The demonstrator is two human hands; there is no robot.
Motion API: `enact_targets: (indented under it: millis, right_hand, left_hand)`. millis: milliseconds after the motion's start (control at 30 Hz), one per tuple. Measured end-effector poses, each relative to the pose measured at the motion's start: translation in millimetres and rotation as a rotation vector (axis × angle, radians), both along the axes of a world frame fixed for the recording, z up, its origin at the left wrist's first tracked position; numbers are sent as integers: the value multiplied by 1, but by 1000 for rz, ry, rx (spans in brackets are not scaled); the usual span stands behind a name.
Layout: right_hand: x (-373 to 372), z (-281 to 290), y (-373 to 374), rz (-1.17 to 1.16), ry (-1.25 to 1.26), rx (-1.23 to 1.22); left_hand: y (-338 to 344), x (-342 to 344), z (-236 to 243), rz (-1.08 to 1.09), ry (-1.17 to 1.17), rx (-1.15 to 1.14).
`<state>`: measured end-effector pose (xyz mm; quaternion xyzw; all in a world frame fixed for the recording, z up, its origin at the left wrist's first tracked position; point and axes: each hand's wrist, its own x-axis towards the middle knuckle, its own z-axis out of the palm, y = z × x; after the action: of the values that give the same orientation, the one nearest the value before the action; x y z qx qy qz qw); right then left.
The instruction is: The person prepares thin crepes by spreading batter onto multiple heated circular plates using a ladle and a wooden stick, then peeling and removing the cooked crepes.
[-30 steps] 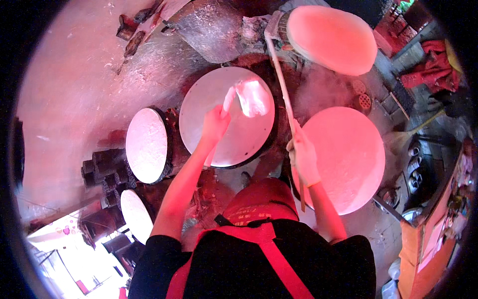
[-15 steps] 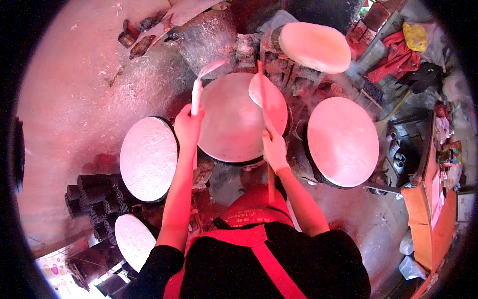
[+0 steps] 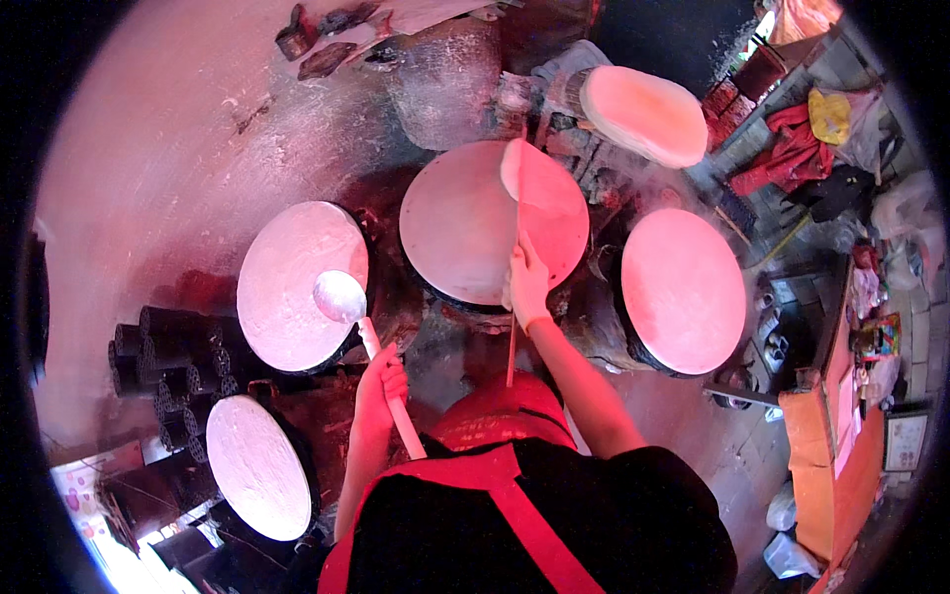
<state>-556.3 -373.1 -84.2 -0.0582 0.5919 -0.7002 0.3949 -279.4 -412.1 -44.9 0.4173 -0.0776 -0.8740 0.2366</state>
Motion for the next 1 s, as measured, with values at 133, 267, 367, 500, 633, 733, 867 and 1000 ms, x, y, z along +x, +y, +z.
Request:
enact_targets:
  millis: [133, 267, 367, 500, 633, 733, 867, 1000]
  right_hand:
    - [-20, 35, 7, 327, -102, 40]
    - [-49, 32, 71, 290, -40, 118]
    - [-63, 17, 78, 150, 52, 138]
    - [-68, 32, 46, 371, 38, 196]
    - [-83, 27, 28, 590, -41, 169]
    - [-96, 48, 50, 813, -129, 165]
    - [-153, 20, 60, 585, 111, 183]
    - [-186, 8, 19, 665, 127, 221]
  left_hand:
    - [14, 0, -8, 113, -103, -13]
    - [24, -1, -24, 146, -21, 60]
    - [37, -3, -32, 130, 48, 108]
    - [63, -15, -27, 113, -19, 54]
    - [81, -45, -7, 201, -271, 18]
    - [89, -41, -18, 257, -231, 68]
    - [100, -40, -30, 304, -208, 110]
    - [112, -61, -15, 359, -316, 90]
